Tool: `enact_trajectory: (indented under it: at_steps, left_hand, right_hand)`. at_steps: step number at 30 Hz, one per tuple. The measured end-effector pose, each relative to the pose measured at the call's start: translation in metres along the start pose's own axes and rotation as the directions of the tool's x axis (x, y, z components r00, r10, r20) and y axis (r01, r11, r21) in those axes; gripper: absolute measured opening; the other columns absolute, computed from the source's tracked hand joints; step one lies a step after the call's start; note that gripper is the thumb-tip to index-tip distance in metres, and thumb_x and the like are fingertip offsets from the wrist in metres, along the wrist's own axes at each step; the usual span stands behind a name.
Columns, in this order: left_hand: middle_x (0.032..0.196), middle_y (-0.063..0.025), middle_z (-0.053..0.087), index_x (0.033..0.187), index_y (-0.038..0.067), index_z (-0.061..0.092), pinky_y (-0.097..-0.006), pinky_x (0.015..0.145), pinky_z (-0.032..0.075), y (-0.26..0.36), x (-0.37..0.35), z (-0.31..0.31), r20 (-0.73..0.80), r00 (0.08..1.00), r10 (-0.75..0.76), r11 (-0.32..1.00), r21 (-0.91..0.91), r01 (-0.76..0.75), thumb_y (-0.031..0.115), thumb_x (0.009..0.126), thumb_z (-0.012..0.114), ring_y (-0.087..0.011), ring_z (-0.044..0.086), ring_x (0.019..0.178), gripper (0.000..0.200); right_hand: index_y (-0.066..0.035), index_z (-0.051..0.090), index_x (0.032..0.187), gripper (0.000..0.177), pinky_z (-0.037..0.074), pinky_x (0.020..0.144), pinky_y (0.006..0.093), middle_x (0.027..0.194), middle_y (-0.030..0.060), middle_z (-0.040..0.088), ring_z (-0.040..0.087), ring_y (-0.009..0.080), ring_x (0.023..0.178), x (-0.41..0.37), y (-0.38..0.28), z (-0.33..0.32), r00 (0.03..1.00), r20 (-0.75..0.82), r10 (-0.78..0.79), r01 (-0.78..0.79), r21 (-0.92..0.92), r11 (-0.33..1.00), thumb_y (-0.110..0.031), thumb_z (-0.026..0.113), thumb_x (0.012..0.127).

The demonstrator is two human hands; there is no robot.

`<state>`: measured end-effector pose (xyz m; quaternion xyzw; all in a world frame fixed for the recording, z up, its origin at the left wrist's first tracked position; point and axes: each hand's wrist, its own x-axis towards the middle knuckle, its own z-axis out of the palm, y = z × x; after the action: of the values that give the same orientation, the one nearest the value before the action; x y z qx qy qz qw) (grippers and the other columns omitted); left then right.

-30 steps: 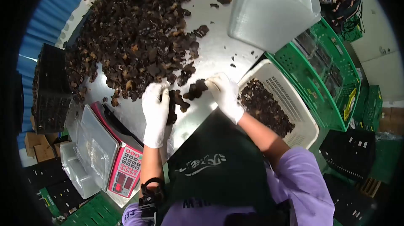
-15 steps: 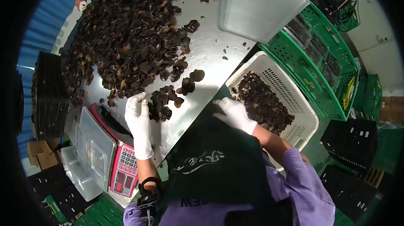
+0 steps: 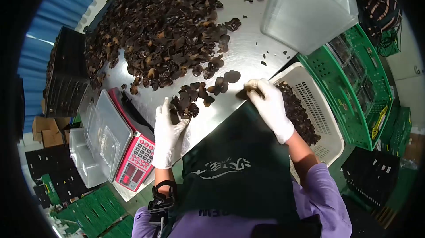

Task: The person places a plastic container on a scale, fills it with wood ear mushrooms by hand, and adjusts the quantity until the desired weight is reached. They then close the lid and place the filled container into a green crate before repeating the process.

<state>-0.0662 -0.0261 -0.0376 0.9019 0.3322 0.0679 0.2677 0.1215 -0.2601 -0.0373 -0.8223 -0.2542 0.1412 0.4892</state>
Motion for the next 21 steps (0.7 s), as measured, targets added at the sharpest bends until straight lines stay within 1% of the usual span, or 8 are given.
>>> enact_trajectory:
  at_steps: [3, 4, 6, 8, 11, 13, 18, 21]
  left_hand:
    - [0.112, -0.0155, 0.051, 0.145, 0.001, 0.037, -0.0389, 0.088, 0.050, 0.000, 0.003, 0.006, 0.109, 0.991, 0.073, 0.997, -0.002, -0.074, 0.020, 0.069, 0.083, -0.0317, 0.057, 0.103, 0.090]
    - [0.112, -0.0155, 0.051, 0.145, 0.001, 0.037, -0.0389, 0.088, 0.050, 0.004, 0.003, 0.006, 0.105, 0.992, 0.077, 0.997, -0.002, -0.077, 0.020, 0.069, 0.083, -0.0317, 0.057, 0.103, 0.090]
    - [0.115, -0.0166, 0.048, 0.150, 0.002, 0.028, -0.0387, 0.086, 0.051, 0.010, 0.004, 0.006, 0.067, 0.995, 0.075, 0.997, -0.023, -0.074, 0.021, 0.066, 0.085, -0.0333, 0.057, 0.103, 0.103]
    - [0.117, -0.0180, 0.044, 0.153, 0.002, 0.016, -0.0385, 0.085, 0.051, 0.009, 0.009, 0.007, 0.047, 0.997, 0.068, 0.997, -0.044, -0.066, 0.018, 0.061, 0.088, -0.0348, 0.056, 0.102, 0.118]
    - [0.119, -0.0185, 0.041, 0.155, 0.007, 0.009, -0.0386, 0.093, 0.050, 0.011, 0.019, 0.002, 0.116, 0.993, 0.033, 0.996, -0.080, -0.024, 0.009, 0.049, 0.093, -0.0364, 0.055, 0.106, 0.136]
    - [0.119, -0.0182, 0.041, 0.155, 0.006, 0.010, -0.0387, 0.093, 0.050, 0.014, 0.022, -0.007, 0.158, 0.987, 0.015, 0.997, -0.071, -0.004, 0.010, 0.048, 0.093, -0.0362, 0.055, 0.106, 0.136]
    - [0.118, -0.0168, 0.043, 0.154, 0.005, 0.015, -0.0386, 0.091, 0.050, -0.002, 0.016, -0.008, 0.198, 0.980, 0.007, 1.000, 0.024, -0.011, 0.012, 0.050, 0.093, -0.0338, 0.055, 0.106, 0.131]
    - [0.117, -0.0169, 0.044, 0.154, 0.005, 0.018, -0.0387, 0.090, 0.050, -0.013, 0.013, 0.000, 0.149, 0.988, 0.041, 0.998, 0.038, -0.047, 0.013, 0.051, 0.093, -0.0334, 0.056, 0.105, 0.127]
  right_hand:
    - [-0.004, 0.065, 0.111, 0.026, 0.051, 0.081, 0.0312, 0.102, 0.0124, 0.065, 0.065, 0.0257, 0.090, 0.034, 0.017, 0.028, 0.987, -0.158, -0.035, 0.048, 0.082, 0.996, -0.002, 0.061, 0.086]
    - [-0.005, 0.065, 0.111, 0.026, 0.051, 0.081, 0.0318, 0.103, 0.0126, 0.065, 0.065, 0.0270, 0.091, 0.039, 0.020, 0.037, 0.989, -0.148, -0.016, 0.030, 0.097, 0.995, -0.001, 0.061, 0.085]
    - [-0.006, 0.065, 0.113, 0.029, 0.051, 0.080, 0.0330, 0.103, 0.0119, 0.065, 0.065, 0.0279, 0.092, 0.049, 0.022, 0.050, 0.966, -0.120, -0.227, 0.229, -0.002, 0.974, 0.000, 0.062, 0.085]
    - [-0.011, 0.063, 0.119, 0.040, 0.052, 0.070, 0.0280, 0.100, 0.0076, 0.062, 0.061, 0.0182, 0.075, 0.045, 0.008, 0.054, 0.979, 0.008, -0.202, 0.202, -0.043, 0.978, -0.004, 0.071, 0.080]
    - [-0.012, 0.062, 0.122, 0.049, 0.050, 0.065, 0.0255, 0.101, 0.0057, 0.061, 0.056, 0.0152, 0.068, 0.046, 0.004, 0.059, 0.962, 0.068, -0.264, 0.260, 0.056, 0.964, -0.007, 0.076, 0.075]
    - [-0.013, 0.060, 0.127, 0.056, 0.051, 0.066, 0.0271, 0.101, 0.0048, 0.060, 0.056, 0.0156, 0.068, 0.053, -0.005, 0.055, 0.964, 0.021, -0.266, 0.266, -0.072, 0.961, -0.012, 0.078, 0.074]
    - [-0.010, 0.056, 0.132, 0.065, 0.049, 0.087, 0.0382, 0.112, 0.0127, 0.056, 0.058, 0.0298, 0.101, 0.073, -0.001, 0.061, 0.987, 0.061, -0.151, 0.161, -0.227, 0.961, -0.033, 0.077, 0.075]
    - [-0.005, 0.057, 0.130, 0.066, 0.047, 0.090, 0.0404, 0.112, 0.0153, 0.056, 0.053, 0.0329, 0.109, 0.077, 0.010, 0.075, 0.934, 0.024, -0.357, 0.339, -0.378, 0.862, -0.036, 0.078, 0.075]
